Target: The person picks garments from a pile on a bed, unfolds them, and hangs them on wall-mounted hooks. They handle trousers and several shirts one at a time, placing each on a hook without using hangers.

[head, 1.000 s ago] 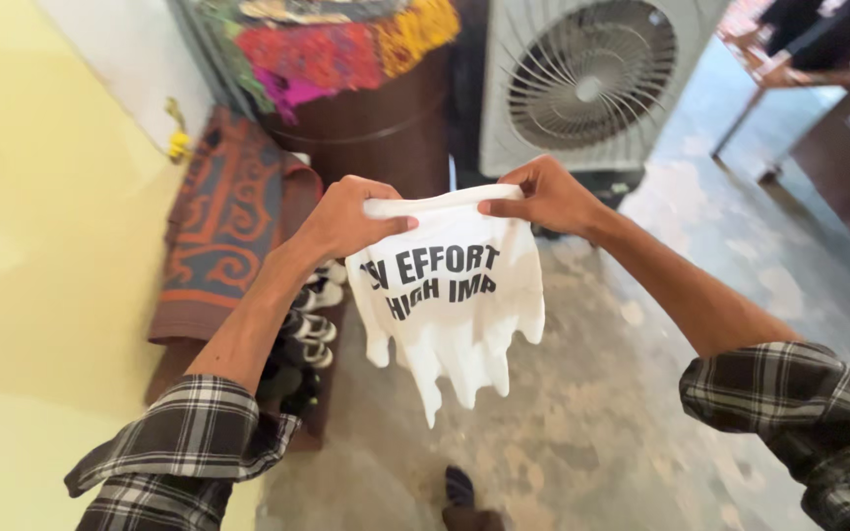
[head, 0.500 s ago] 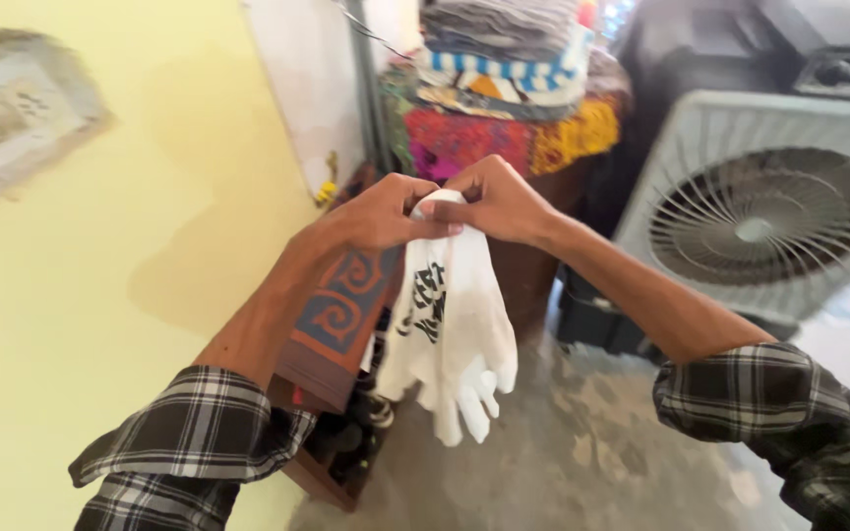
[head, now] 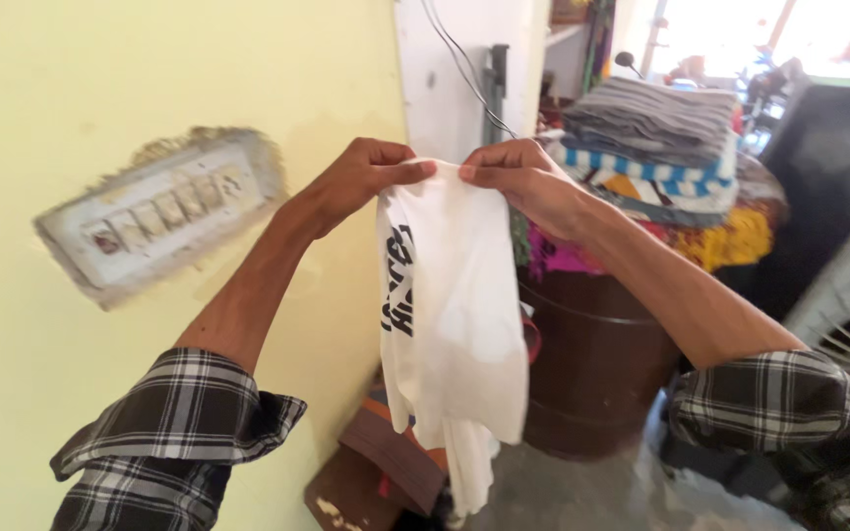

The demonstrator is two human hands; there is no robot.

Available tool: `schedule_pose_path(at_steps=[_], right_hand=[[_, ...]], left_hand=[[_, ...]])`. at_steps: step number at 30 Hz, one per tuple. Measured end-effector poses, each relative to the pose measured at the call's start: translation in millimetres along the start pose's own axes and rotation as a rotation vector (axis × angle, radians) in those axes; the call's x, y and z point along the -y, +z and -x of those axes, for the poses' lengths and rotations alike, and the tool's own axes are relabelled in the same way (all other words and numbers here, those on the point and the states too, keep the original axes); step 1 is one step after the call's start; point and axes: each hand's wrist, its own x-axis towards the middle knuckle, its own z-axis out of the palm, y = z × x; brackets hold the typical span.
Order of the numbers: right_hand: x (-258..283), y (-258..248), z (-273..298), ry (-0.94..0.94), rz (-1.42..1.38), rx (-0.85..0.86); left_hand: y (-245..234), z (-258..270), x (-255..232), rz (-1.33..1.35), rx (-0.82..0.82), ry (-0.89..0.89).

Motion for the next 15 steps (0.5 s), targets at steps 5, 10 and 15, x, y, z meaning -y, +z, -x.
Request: schedule_pose_path(at_steps=[5,10,15], right_hand=[[28,23,-70,-0.084,0.125,-0.017],[43,25,-127,-0.130,0.037,-0.039],[52,19,-187,-0.306,-0.216,0.039]], left_hand=[[-48,-5,-9,-0.125,-0.111,-0.043],[-93,-19,-21,-0.083,-0.224,0.147],[-127,-42,-25,-0.083,-0.407,0.178]])
